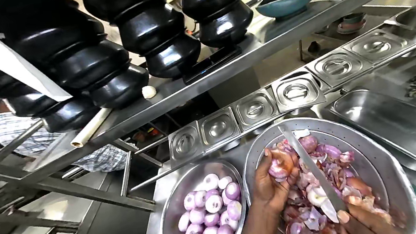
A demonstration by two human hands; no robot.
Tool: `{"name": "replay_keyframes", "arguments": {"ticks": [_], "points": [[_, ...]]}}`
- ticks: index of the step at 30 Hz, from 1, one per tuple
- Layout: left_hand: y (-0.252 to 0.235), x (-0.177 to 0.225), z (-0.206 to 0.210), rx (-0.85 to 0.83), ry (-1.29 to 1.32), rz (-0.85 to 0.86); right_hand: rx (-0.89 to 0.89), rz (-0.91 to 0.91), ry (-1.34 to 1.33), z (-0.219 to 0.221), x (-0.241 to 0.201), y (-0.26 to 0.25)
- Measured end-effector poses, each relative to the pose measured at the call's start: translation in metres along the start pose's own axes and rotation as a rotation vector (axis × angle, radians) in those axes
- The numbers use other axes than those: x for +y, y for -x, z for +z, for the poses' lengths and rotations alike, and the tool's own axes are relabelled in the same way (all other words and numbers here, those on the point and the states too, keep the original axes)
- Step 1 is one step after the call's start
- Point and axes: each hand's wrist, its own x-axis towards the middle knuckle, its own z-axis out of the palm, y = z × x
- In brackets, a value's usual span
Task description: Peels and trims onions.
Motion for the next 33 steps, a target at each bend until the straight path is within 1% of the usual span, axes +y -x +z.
{"name": "replay_keyframes", "arguments": {"ticks": [4, 8, 11, 15, 21, 25, 28, 30, 33], "points": [[0.000, -0.003, 0.003, -0.003, -0.067, -0.053, 0.030, -0.057, 0.283, -0.004, 0.001, 0.001], [0.001, -0.005, 0.002, -0.068, -0.010, -0.049, 0.024, -0.061, 0.393, -0.004, 0.002, -0.002], [0.004, -0.006, 0.006, -0.063, 0.040, -0.045, 0.004, -0.051, 0.411, -0.003, 0.004, -0.002], [0.006, -0.008, 0.010, -0.006, 0.073, -0.031, 0.006, -0.042, 0.427, -0.003, 0.002, 0.001], [0.012, -0.020, 0.018, 0.032, -0.001, -0.011, 0.018, -0.052, 0.437, -0.002, -0.003, -0.001], [0.014, -0.032, 0.018, -0.011, -0.028, -0.004, 0.007, -0.061, 0.420, 0.002, -0.012, -0.007], [0.016, -0.035, 0.020, -0.008, -0.078, -0.015, 0.011, -0.047, 0.378, 0.006, -0.018, -0.011], [0.021, -0.041, 0.021, -0.035, -0.117, -0.027, 0.015, -0.075, 0.359, 0.011, -0.023, -0.015], [0.025, -0.042, 0.020, -0.062, -0.105, -0.042, 0.004, -0.082, 0.343, 0.014, -0.027, -0.021]]}}
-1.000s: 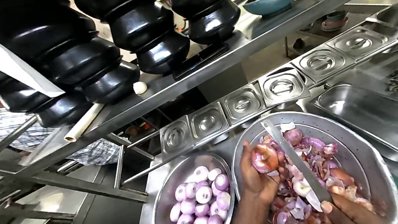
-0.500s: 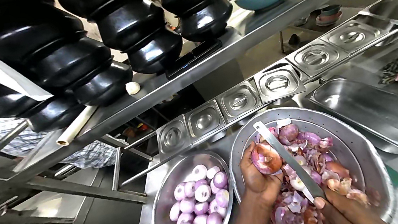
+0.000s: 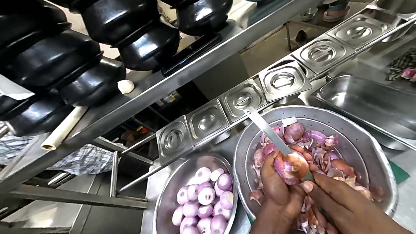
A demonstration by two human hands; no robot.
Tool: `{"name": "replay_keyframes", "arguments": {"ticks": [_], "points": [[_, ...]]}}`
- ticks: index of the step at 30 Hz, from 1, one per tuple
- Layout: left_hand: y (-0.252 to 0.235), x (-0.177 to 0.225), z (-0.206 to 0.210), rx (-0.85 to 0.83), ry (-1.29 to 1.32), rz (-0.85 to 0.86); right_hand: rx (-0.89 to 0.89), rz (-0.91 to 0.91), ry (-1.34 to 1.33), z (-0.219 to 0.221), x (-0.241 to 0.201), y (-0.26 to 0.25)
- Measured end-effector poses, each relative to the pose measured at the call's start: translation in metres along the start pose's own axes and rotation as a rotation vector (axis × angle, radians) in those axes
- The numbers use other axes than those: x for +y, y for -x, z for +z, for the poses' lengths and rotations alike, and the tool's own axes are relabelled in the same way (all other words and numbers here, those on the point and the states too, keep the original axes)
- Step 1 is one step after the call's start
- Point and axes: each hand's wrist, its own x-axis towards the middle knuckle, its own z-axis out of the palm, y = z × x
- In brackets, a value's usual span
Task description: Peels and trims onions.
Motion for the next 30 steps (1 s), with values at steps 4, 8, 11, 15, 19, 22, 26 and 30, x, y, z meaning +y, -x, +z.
{"name": "replay_keyframes", "arguments": {"ticks": [4, 8, 11, 15, 19, 22, 26, 30], "points": [[-0.004, 0.008, 0.004, 0.079, 0.031, 0.020, -0.051, 0.030, 0.011, 0.003, 0.003, 0.007], [-0.017, 0.020, -0.003, 0.069, 0.099, 0.074, -0.094, 0.049, -0.043, 0.011, 0.018, 0.023], [-0.021, 0.011, -0.007, 0.096, 0.069, 0.082, -0.103, 0.081, -0.117, 0.008, 0.023, 0.024], [-0.014, -0.013, -0.007, 0.069, -0.057, -0.009, -0.103, 0.079, -0.127, 0.005, 0.015, 0.011], [-0.023, -0.002, -0.007, 0.159, -0.120, 0.074, -0.113, 0.066, -0.430, 0.004, 0.016, 0.010], [-0.023, 0.014, -0.009, 0.132, -0.193, 0.143, -0.223, 0.116, -0.873, -0.009, 0.028, 0.010], [-0.023, 0.018, -0.010, 0.016, -0.081, 0.034, -0.677, 0.050, -1.352, -0.014, 0.044, 0.003], [-0.025, 0.011, -0.010, 0.011, 0.012, -0.068, -0.663, 0.043, -1.378, -0.004, 0.050, 0.003]]}}
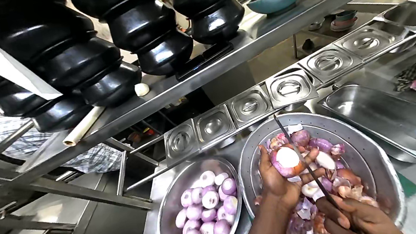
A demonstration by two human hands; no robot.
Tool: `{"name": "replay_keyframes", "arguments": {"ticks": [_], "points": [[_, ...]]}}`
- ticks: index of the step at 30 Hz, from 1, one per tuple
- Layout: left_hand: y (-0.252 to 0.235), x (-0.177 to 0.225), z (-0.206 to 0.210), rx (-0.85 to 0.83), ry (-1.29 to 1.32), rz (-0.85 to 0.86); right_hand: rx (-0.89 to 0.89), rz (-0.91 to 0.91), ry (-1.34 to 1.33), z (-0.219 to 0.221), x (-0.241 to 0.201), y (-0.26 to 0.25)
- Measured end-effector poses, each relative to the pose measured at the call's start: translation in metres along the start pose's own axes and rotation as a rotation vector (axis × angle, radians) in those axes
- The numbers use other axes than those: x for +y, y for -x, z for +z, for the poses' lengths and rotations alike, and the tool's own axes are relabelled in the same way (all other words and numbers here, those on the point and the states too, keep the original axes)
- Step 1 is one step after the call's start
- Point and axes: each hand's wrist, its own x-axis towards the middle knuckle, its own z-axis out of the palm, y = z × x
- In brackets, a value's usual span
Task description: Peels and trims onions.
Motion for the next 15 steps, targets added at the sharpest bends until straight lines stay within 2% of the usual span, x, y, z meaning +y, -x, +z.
{"name": "replay_keyframes", "arguments": {"ticks": [2, 3, 5, 6, 8, 11, 13, 15], "points": [[-0.001, -0.001, -0.001, 0.019, -0.013, 0.042, 0.123, -0.049, 0.083, 0.002, -0.001, 0.003], [-0.002, -0.003, -0.001, 0.035, -0.047, 0.116, 0.261, -0.083, 0.173, 0.008, -0.002, 0.004], [-0.003, -0.007, -0.003, 0.014, -0.170, 0.305, 0.516, -0.161, 0.455, 0.025, -0.005, 0.003], [-0.002, -0.008, -0.004, -0.003, -0.249, 0.370, 0.577, -0.200, 0.620, 0.033, -0.007, 0.001], [0.004, -0.009, 0.000, -0.035, -0.374, 0.417, 0.619, -0.265, 1.037, 0.038, -0.013, -0.001], [0.014, -0.014, 0.007, -0.063, -0.455, 0.421, 0.810, -0.404, 1.728, 0.034, -0.019, -0.008], [0.020, -0.017, 0.009, -0.080, -0.487, 0.410, 0.875, -0.512, 1.970, 0.034, -0.021, -0.015], [0.024, -0.019, 0.009, -0.093, -0.527, 0.419, 0.889, -0.593, 2.072, 0.037, -0.023, -0.020]]}}
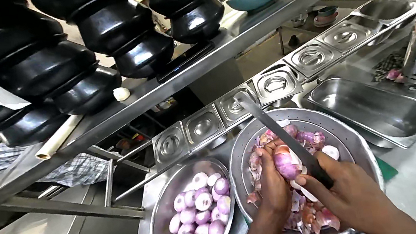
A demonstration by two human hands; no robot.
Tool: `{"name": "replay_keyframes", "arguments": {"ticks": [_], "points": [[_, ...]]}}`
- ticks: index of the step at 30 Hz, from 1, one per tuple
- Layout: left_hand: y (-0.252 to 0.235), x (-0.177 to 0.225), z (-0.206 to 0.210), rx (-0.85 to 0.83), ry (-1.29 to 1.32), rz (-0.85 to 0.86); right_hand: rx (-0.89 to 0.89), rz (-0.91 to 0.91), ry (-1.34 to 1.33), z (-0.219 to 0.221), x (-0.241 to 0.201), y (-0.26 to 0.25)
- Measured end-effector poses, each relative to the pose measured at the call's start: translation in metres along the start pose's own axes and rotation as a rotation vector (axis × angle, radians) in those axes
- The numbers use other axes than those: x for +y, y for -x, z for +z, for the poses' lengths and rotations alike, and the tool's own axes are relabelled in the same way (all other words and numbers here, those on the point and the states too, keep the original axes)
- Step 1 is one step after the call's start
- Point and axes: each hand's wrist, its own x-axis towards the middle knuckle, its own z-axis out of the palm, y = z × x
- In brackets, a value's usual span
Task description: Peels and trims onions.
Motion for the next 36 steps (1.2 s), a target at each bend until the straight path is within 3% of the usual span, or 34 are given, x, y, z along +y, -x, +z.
{"name": "replay_keyframes", "arguments": {"ticks": [8, 14, 19, 21, 23, 27, 31, 36], "points": [[0.009, 0.006, 0.000, -0.053, 0.096, -0.017, 0.059, -0.110, 0.091, 0.004, -0.006, -0.005], [0.009, 0.004, -0.012, -0.250, 0.469, -0.089, 0.172, -0.304, 0.281, 0.010, -0.017, 0.004], [0.000, 0.001, -0.007, -0.130, 0.475, -0.034, -0.035, -0.406, 0.307, 0.011, -0.032, 0.024], [-0.006, -0.002, -0.007, -0.082, 0.539, -0.013, -0.120, -0.398, 0.263, 0.008, -0.034, 0.030], [-0.008, -0.001, -0.010, -0.066, 0.443, -0.027, -0.165, -0.328, 0.194, 0.001, -0.030, 0.031], [-0.004, 0.004, -0.011, -0.067, 0.213, -0.025, -0.062, -0.195, 0.136, -0.011, -0.001, 0.018], [0.001, 0.008, -0.004, -0.124, 0.229, -0.154, 0.030, -0.170, 0.135, -0.020, 0.012, 0.001], [0.008, 0.012, 0.002, -0.127, 0.265, -0.245, 0.022, -0.203, 0.045, -0.025, 0.003, -0.014]]}}
